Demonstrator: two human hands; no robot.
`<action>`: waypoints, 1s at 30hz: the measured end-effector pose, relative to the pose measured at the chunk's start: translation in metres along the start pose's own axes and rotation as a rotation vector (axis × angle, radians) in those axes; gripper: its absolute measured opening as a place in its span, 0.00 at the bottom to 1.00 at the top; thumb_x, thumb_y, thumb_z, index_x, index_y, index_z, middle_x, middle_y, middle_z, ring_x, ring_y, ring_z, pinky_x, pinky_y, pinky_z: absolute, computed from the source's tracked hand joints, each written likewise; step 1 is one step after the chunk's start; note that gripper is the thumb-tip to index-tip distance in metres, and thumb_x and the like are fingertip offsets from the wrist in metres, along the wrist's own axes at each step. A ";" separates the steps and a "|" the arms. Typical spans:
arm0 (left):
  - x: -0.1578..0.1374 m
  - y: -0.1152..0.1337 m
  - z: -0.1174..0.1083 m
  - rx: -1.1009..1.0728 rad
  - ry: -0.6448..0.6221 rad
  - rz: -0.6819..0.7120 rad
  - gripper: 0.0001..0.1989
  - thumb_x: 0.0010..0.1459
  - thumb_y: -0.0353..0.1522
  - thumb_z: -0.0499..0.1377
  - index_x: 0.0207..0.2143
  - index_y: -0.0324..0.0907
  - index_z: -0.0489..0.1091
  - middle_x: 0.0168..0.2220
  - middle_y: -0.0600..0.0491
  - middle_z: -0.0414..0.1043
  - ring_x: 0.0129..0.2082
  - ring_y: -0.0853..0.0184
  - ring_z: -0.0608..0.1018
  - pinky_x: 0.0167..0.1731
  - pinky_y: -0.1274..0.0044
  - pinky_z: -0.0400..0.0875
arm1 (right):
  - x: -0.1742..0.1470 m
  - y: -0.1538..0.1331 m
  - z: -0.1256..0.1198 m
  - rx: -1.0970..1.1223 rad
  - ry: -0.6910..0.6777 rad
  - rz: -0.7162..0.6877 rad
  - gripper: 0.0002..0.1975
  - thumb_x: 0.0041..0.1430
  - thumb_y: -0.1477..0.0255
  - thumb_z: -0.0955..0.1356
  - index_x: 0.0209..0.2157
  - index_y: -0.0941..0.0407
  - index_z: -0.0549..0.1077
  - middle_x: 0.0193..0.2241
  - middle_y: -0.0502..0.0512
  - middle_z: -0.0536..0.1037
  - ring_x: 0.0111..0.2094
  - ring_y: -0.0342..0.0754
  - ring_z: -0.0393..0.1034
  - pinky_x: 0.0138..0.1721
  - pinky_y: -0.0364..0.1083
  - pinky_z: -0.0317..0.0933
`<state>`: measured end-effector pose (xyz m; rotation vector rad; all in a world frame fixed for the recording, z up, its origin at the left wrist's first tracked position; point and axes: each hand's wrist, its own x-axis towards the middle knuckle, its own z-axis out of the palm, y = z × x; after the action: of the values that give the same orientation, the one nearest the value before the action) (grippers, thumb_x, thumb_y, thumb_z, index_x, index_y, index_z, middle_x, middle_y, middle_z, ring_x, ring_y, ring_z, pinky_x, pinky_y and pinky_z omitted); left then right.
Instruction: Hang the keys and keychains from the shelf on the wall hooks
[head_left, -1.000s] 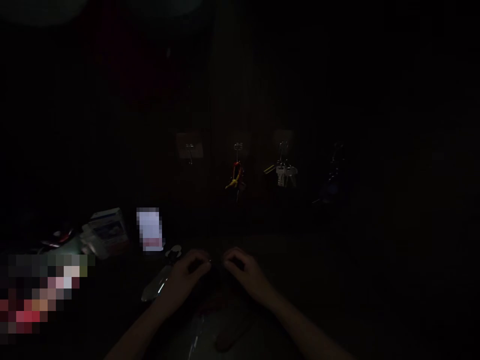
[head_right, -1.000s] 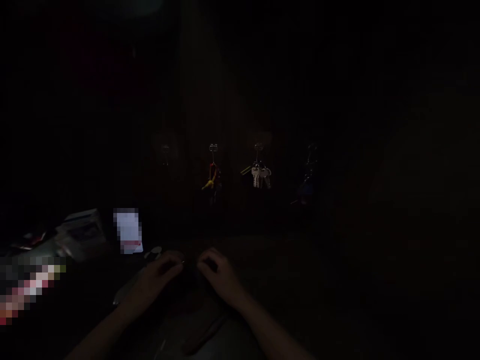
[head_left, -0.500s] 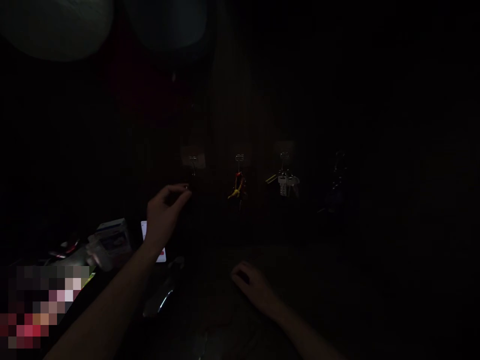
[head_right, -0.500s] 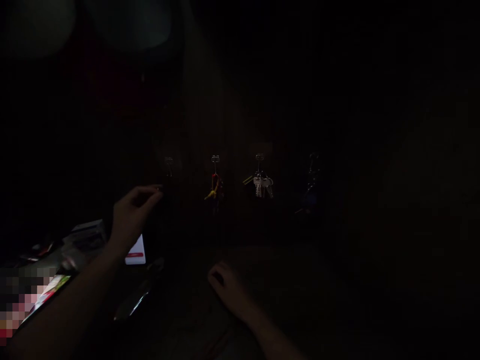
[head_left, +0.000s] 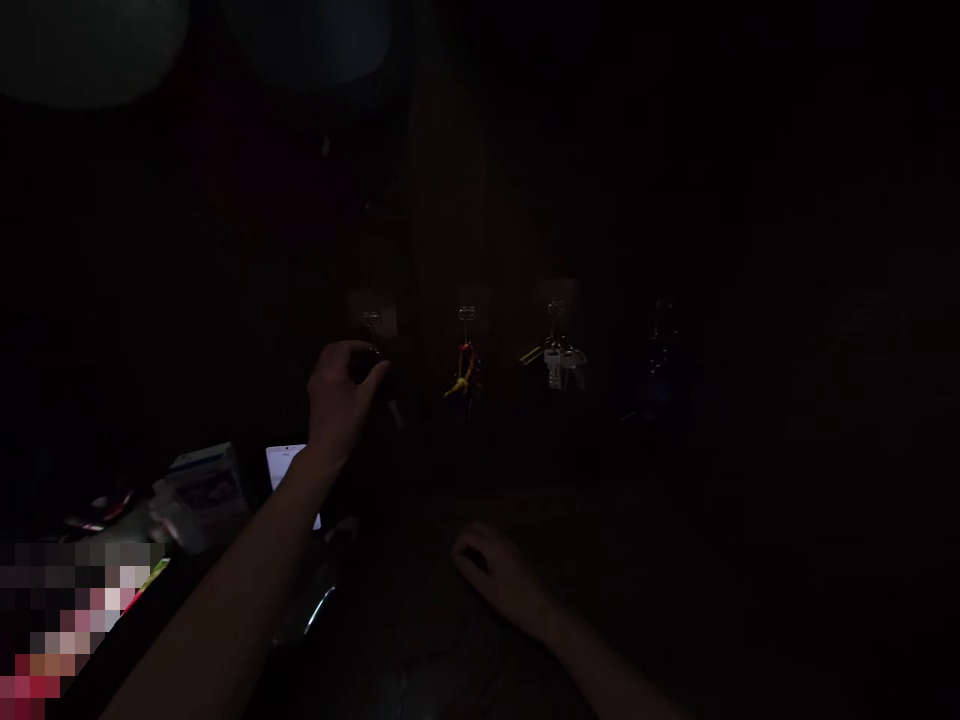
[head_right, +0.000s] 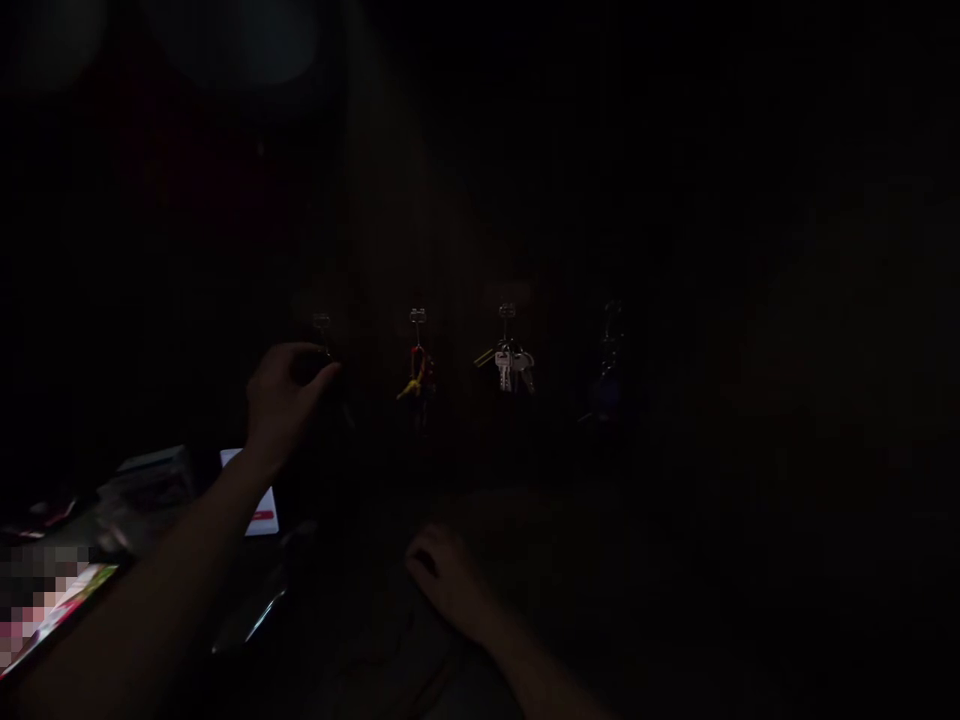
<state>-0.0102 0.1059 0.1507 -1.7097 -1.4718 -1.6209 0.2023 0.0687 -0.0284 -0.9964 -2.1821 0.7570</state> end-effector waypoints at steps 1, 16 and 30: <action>-0.001 -0.002 0.001 0.006 0.008 0.002 0.10 0.51 0.35 0.60 0.37 0.43 0.69 0.38 0.52 0.70 0.39 0.65 0.74 0.40 0.73 0.69 | 0.000 0.000 0.000 0.003 0.002 -0.005 0.06 0.58 0.75 0.63 0.30 0.55 0.71 0.33 0.52 0.72 0.39 0.46 0.67 0.42 0.45 0.59; -0.032 -0.004 -0.004 -0.025 -0.020 -0.097 0.17 0.52 0.38 0.59 0.45 0.44 0.64 0.43 0.52 0.68 0.44 0.64 0.72 0.44 0.71 0.67 | 0.001 0.007 0.003 -0.019 0.034 -0.095 0.05 0.55 0.78 0.64 0.28 0.55 0.71 0.31 0.52 0.72 0.37 0.45 0.67 0.40 0.45 0.59; -0.102 0.000 -0.017 -0.067 -0.333 -0.259 0.18 0.53 0.40 0.58 0.46 0.47 0.63 0.46 0.52 0.68 0.46 0.61 0.72 0.44 0.69 0.68 | 0.001 0.006 0.003 -0.028 0.004 -0.078 0.05 0.56 0.77 0.65 0.29 0.55 0.71 0.32 0.52 0.72 0.37 0.45 0.67 0.41 0.45 0.59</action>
<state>0.0021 0.0492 0.0656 -1.9692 -1.8827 -1.5783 0.2026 0.0718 -0.0341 -0.9206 -2.2199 0.6897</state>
